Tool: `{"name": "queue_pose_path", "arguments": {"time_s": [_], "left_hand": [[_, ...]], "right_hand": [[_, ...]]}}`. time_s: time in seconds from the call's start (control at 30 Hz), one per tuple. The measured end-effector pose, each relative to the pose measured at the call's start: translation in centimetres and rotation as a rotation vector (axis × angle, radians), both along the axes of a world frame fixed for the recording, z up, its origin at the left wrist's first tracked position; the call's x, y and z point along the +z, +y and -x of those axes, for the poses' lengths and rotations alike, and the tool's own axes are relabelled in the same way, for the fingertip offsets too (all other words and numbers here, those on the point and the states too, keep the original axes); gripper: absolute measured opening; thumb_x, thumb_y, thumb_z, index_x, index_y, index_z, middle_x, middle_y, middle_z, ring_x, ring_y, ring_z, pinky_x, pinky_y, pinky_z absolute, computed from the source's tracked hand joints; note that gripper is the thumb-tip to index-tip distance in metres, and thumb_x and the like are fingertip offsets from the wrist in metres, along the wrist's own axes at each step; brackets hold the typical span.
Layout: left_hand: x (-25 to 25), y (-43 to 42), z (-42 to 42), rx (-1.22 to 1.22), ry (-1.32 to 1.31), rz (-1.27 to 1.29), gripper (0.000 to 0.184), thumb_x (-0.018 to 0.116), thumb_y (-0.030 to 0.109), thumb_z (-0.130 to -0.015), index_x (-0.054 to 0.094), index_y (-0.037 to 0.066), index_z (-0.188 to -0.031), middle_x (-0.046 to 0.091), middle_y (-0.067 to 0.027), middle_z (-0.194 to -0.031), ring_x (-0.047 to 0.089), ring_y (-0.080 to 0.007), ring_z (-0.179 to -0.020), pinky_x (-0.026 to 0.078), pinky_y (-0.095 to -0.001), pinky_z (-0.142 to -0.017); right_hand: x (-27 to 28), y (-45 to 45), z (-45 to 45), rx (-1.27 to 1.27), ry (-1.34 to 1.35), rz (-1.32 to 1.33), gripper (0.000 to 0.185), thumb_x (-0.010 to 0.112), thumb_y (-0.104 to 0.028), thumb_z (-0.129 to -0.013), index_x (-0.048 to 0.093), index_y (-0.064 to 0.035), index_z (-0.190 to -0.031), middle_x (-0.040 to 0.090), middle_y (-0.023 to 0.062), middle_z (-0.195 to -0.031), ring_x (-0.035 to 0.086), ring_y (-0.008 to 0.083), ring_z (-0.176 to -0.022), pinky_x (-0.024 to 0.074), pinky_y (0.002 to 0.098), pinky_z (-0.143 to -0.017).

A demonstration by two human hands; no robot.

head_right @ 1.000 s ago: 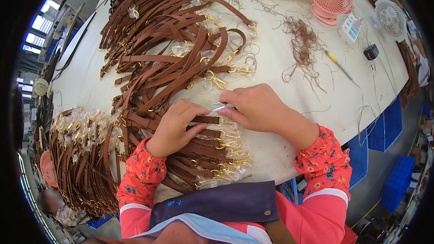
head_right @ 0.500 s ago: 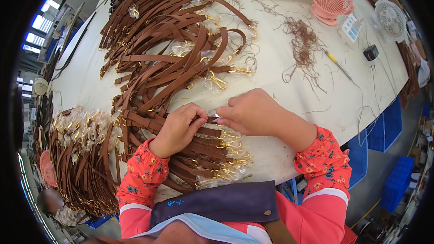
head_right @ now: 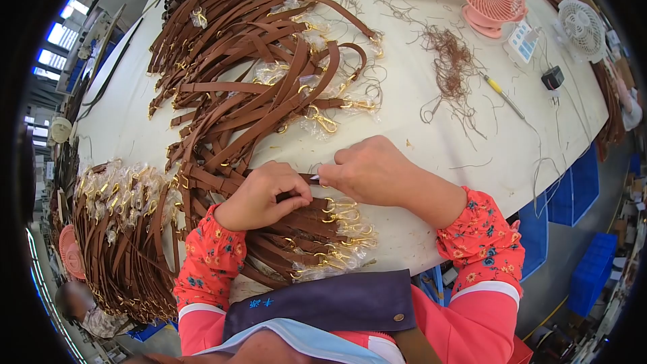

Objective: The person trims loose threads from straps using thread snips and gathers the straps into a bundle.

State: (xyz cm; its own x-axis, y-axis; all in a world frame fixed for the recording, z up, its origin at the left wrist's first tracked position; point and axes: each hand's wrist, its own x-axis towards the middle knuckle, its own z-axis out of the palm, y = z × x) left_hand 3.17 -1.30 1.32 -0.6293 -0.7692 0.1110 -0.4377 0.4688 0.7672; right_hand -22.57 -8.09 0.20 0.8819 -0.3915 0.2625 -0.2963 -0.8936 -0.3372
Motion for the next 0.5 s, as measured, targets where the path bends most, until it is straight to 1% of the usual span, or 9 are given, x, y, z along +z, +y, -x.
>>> {"name": "queue_pose_path", "arguments": {"time_s": [0.1,0.2,0.3,0.4,0.5], "left_hand": [[0.3,-0.1,-0.7,-0.137,0.071,-0.091,0.017,0.078,0.009,-0.086,0.072,0.006,-0.101,0.07,-0.0116,-0.092,0.065,-0.0321,-0.084,0.051,-0.0421,-0.079],[-0.3,0.5,0.5,0.208,0.051,0.062,0.024,0.079,0.005,-0.084,0.073,0.007,-0.106,0.069,-0.009,-0.091,0.065,-0.0296,-0.086,0.05,-0.0418,-0.081],[0.2,0.4,0.9,0.289,-0.166,0.371,0.03,0.08,0.003,-0.082,0.071,0.008,-0.11,0.067,-0.0077,-0.092,0.063,-0.0303,-0.086,0.05,-0.042,-0.079],[-0.3,0.5,1.0,0.235,-0.165,0.332,0.031,0.079,0.003,-0.081,0.068,0.008,-0.11,0.064,-0.0075,-0.092,0.063,-0.0302,-0.087,0.05,-0.0415,-0.077],[-0.5,0.5,1.1,0.223,-0.121,0.302,0.027,0.078,0.002,-0.081,0.067,0.008,-0.105,0.064,-0.0073,-0.091,0.063,-0.0303,-0.087,0.05,-0.0399,-0.075]], "right_hand": [[0.0,-0.2,0.1,-0.12,0.007,0.031,0.023,0.069,-0.037,-0.097,0.066,-0.0146,-0.093,0.059,0.004,-0.067,0.067,0.027,-0.061,0.0501,0.0418,-0.054],[0.4,-0.6,0.5,-0.241,0.013,-0.103,0.025,0.068,-0.039,-0.098,0.067,-0.0146,-0.102,0.066,0.0056,-0.074,0.068,0.0305,-0.067,0.052,0.0442,-0.059],[0.9,-0.9,0.9,-0.253,-0.039,-0.197,0.027,0.075,-0.036,-0.094,0.07,-0.0149,-0.111,0.073,0.0062,-0.084,0.07,0.0279,-0.07,0.0525,0.0394,-0.06],[2.6,-1.0,1.1,-0.234,0.126,-0.404,0.032,0.072,-0.043,-0.095,0.069,-0.0146,-0.11,0.071,0.0085,-0.076,0.069,0.0328,-0.071,0.0508,0.0461,-0.063],[3.0,-1.2,1.2,-0.134,0.161,-0.483,0.027,0.073,-0.036,-0.092,0.069,-0.0148,-0.108,0.069,0.0085,-0.073,0.068,0.0326,-0.07,0.0499,0.0463,-0.063]]}}
